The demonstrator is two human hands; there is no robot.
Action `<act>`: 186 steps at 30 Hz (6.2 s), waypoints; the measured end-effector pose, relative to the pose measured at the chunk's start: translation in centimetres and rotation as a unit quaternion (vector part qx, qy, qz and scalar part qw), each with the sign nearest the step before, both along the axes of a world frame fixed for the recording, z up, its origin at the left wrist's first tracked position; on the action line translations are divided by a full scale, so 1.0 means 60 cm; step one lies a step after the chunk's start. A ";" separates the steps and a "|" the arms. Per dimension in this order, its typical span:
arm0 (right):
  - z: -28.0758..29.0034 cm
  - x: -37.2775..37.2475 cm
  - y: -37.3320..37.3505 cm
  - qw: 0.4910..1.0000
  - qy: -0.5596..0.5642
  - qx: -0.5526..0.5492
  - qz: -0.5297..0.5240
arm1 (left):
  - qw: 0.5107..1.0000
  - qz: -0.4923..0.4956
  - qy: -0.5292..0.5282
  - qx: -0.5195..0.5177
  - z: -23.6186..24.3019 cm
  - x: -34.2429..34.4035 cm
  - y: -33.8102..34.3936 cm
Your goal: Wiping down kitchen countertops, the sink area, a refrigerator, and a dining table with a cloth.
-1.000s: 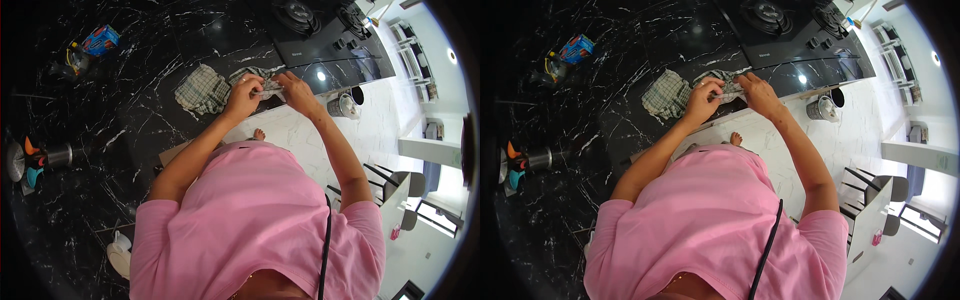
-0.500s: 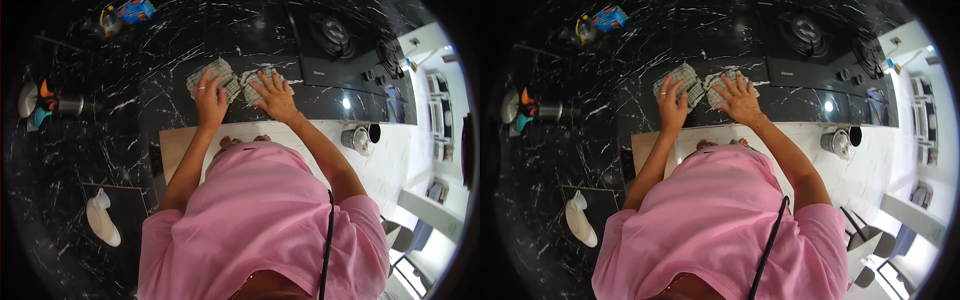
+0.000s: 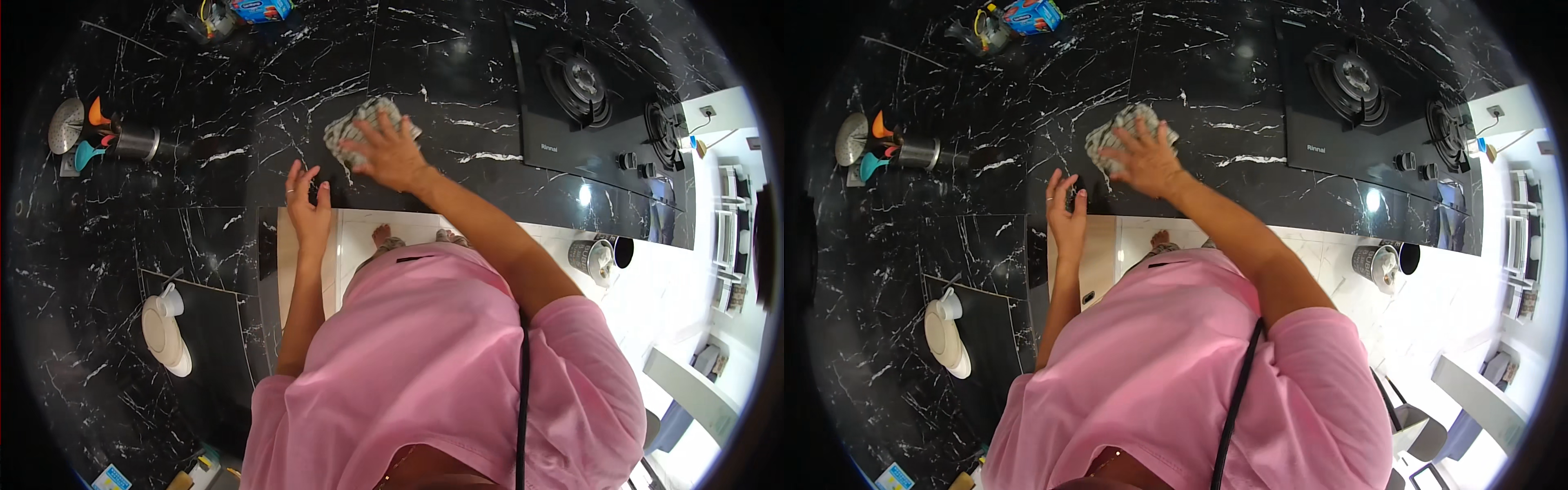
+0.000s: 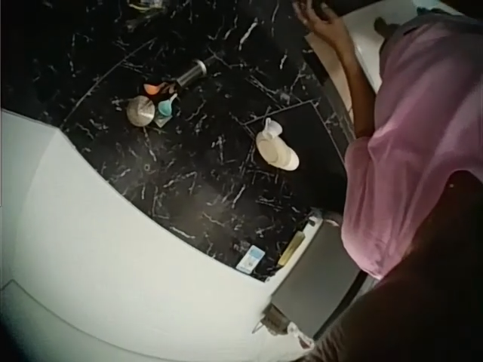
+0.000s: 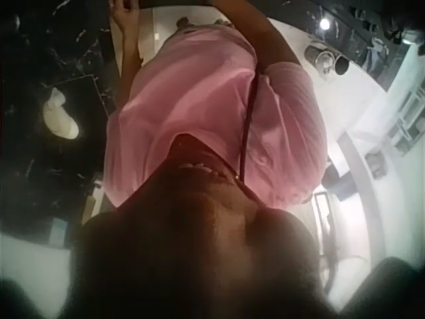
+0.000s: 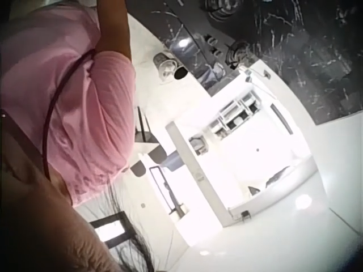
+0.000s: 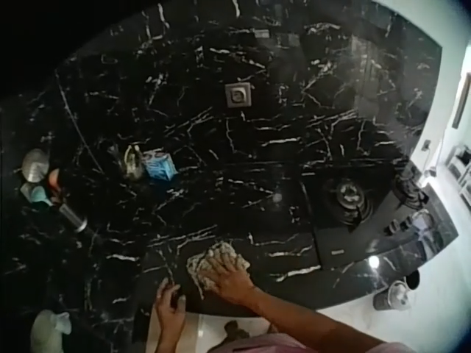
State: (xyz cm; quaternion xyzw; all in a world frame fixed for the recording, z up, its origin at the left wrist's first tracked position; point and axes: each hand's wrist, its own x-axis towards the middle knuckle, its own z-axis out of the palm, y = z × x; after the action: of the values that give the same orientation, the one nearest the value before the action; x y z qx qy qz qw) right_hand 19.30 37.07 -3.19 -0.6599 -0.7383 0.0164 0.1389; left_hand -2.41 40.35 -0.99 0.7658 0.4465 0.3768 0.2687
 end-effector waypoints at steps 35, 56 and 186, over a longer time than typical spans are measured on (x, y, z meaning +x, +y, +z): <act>-0.045 0.210 -0.385 0.807 -0.043 0.077 -0.584 | 0.911 -0.412 0.011 0.018 -0.004 0.207 0.002; 0.006 0.441 -0.428 0.940 0.010 0.068 -0.333 | 0.875 -0.295 0.383 -0.023 0.052 0.412 -0.147; -0.013 0.344 -0.016 0.952 -0.046 0.068 -0.296 | 0.930 -0.301 0.203 0.061 0.002 0.370 -0.121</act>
State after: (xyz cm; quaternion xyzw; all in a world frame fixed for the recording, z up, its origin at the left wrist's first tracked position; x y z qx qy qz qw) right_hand 39.91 36.13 -3.98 -0.8379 -0.5146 -0.1063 0.1478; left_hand 19.79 33.11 -0.90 0.9394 0.2160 0.1411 0.2257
